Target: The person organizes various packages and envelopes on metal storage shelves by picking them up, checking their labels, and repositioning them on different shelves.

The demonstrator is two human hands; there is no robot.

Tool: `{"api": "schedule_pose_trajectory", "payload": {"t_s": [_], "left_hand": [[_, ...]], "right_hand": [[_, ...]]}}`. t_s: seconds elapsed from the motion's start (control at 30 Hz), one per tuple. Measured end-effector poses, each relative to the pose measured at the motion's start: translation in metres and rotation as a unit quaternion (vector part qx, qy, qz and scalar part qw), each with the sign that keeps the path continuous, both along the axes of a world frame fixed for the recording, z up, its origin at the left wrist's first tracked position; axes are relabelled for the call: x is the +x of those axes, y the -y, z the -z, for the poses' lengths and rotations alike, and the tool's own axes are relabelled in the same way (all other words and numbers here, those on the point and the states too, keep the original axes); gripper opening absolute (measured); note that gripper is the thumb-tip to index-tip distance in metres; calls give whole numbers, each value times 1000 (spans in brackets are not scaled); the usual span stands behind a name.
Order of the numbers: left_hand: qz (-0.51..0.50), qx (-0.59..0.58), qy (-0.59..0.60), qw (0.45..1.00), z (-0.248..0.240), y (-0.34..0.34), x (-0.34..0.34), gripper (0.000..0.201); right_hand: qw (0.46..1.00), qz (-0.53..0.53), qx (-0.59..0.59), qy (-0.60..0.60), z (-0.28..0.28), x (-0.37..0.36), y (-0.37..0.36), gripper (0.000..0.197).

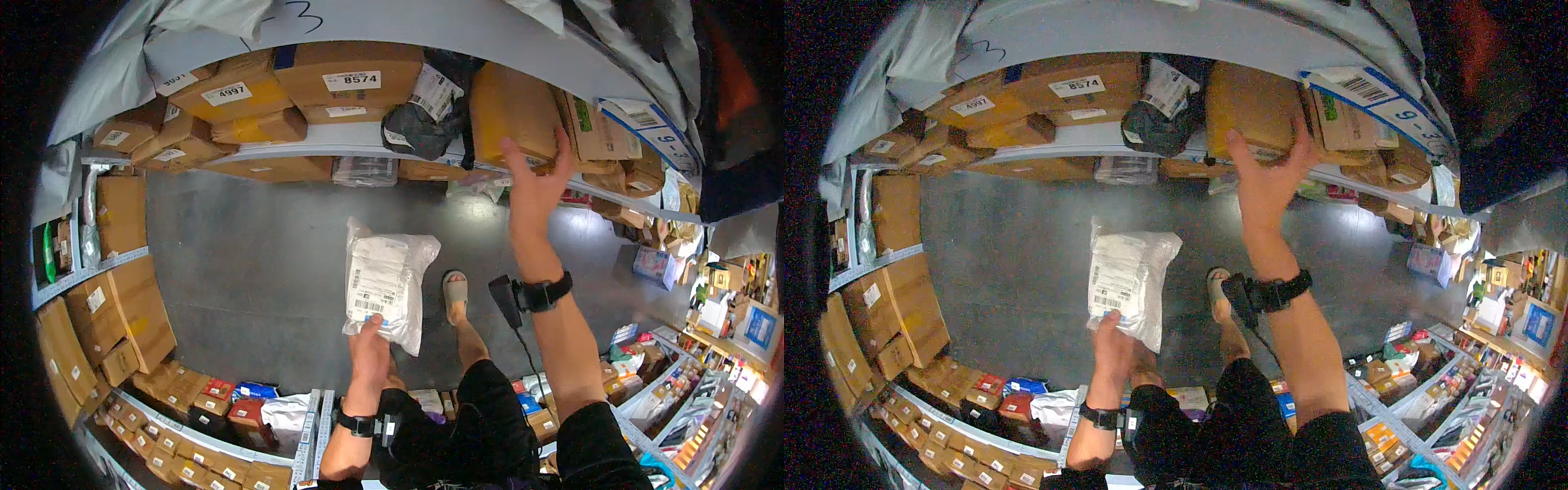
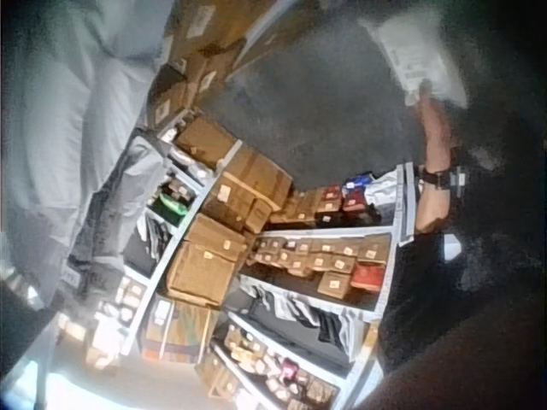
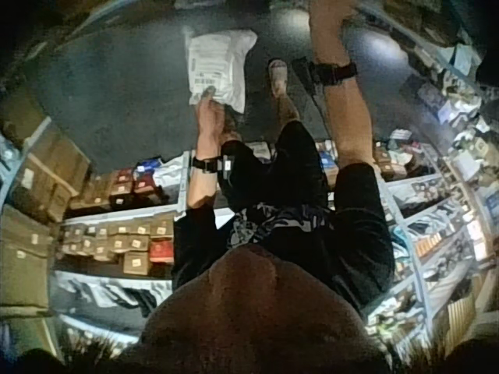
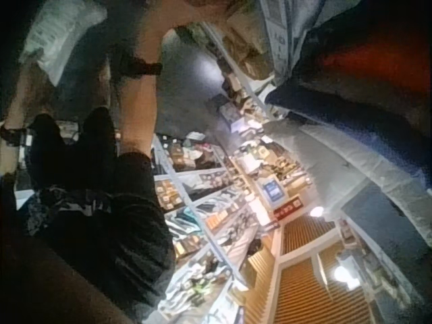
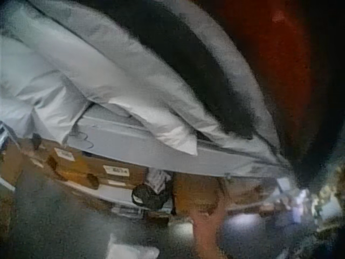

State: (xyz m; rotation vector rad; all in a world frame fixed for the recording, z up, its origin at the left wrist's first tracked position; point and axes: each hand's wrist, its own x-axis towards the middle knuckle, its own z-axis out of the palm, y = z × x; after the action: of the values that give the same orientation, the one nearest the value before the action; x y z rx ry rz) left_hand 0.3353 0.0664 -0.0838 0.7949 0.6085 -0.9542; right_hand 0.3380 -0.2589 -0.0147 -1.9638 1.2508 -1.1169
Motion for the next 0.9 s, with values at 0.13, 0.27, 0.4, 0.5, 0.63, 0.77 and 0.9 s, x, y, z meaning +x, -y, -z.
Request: {"api": "schedule_pose_trajectory", "payload": {"t_s": [0.13, 0.27, 0.4, 0.5, 0.63, 0.77, 0.9], "left_hand": [[19, 9, 9, 1000, -10, 6, -4, 54], [36, -6, 35, 999, -17, 12, -2, 56], [35, -27, 61, 997, -26, 19, 0, 58], [22, -28, 28, 999, -25, 15, 1, 58], [51, 14, 52, 997, -25, 20, 1, 60], [47, 6, 22, 999, -18, 20, 4, 61], [41, -11, 45, 998, -16, 21, 2, 60]], "right_hand": [[994, -20, 24, 109, -35, 5, -24, 77], [987, -38, 17, 154, -53, 9, -20, 72], [981, -52, 37, 183, -71, -9, -21, 71], [983, -66, 27, 170, -80, -35, -28, 73], [990, -97, -12, 104, -63, -61, -37, 84], [997, -1, -57, -48, -27, -28, -25, 80], [983, 72, -125, -116, 9, 30, -11, 84]]}}
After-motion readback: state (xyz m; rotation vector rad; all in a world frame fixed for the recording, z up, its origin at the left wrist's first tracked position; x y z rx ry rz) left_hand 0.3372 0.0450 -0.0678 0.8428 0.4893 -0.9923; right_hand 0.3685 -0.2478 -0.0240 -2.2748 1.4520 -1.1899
